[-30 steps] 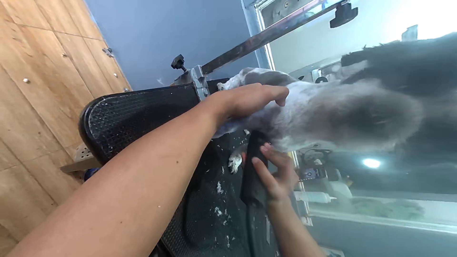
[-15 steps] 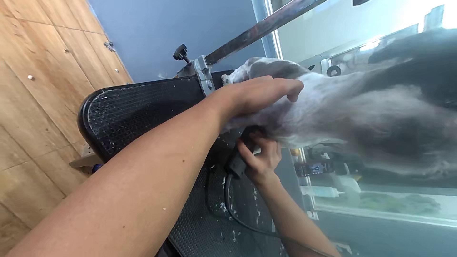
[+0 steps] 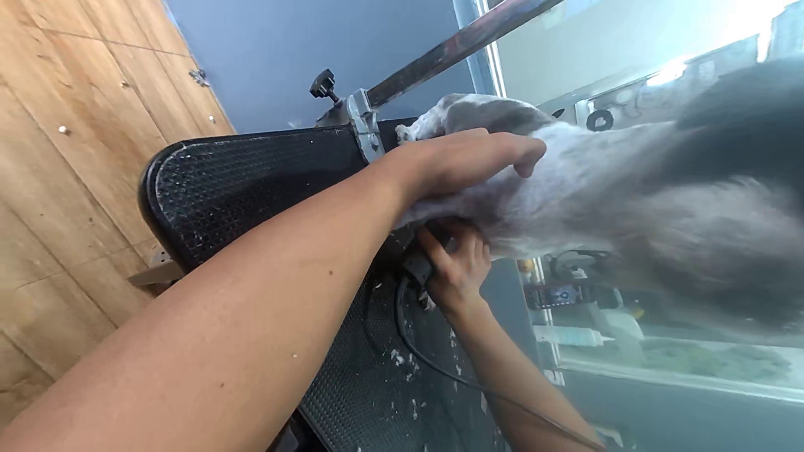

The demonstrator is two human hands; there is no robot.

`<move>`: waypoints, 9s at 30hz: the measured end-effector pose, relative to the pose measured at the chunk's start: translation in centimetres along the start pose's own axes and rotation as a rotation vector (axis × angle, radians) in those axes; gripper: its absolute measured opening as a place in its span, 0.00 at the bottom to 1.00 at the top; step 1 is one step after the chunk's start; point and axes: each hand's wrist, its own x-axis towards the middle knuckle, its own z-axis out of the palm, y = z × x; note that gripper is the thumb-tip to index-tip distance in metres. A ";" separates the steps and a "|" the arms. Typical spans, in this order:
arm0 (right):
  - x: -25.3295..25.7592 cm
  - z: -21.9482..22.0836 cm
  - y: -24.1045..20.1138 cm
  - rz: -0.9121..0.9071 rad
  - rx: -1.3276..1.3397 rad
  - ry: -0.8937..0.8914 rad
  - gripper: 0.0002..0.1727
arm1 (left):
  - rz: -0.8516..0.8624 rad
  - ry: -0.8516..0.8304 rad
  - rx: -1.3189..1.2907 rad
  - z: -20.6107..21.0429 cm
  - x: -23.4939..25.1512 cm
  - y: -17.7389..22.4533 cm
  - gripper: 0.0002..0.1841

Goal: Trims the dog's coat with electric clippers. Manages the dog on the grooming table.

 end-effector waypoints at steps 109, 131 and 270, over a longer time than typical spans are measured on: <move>-3.1 -25.1 7.8 0.678 0.518 0.631 0.34 | 0.199 0.220 0.534 19.2 5.9 -5.4 0.24; -0.8 -23.6 14.7 0.895 -0.043 0.414 0.31 | 0.267 0.192 0.516 18.6 7.2 -6.4 0.14; 0.6 -22.7 10.3 0.742 0.116 0.318 0.31 | -0.235 -0.194 -0.628 16.9 5.6 -7.7 0.10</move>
